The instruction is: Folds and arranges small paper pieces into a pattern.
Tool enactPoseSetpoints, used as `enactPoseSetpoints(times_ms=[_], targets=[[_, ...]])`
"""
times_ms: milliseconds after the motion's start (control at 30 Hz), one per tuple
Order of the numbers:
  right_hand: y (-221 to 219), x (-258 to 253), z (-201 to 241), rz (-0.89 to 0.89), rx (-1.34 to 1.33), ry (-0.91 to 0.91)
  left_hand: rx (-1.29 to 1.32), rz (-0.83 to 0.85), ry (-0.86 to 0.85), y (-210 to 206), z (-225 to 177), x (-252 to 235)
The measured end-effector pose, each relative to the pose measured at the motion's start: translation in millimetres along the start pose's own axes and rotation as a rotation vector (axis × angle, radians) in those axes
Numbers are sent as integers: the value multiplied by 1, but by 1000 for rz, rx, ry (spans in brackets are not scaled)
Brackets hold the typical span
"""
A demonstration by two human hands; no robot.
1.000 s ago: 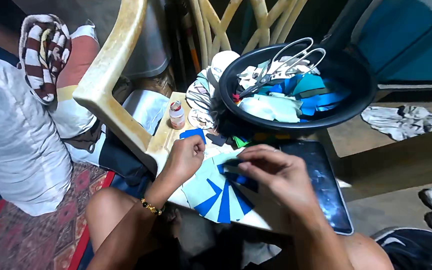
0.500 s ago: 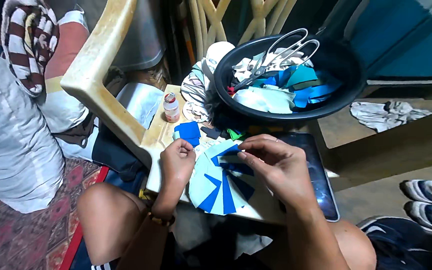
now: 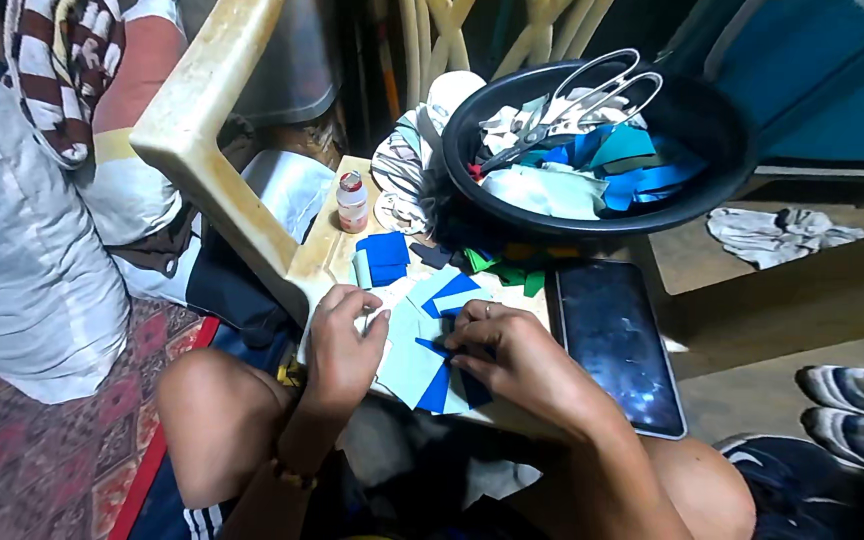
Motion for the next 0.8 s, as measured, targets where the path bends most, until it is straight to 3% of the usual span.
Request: enactPoseSetpoints(times_ms=[133, 800], targets=[[-4, 0, -2, 58, 18, -37, -58, 189, -6, 3, 7, 19], [-9, -2, -6, 112, 63, -105, -125, 81, -17, -3, 4, 30]])
Point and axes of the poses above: each hand's wrist, its own x-axis away from the middle knuckle, its own y-axis out of the back of the hand, z = x × y, the point moved 7 cm from there along -x, towards the middle knuckle, and after that the axes turned 8 degrees about -z, right-handed, at the moved point
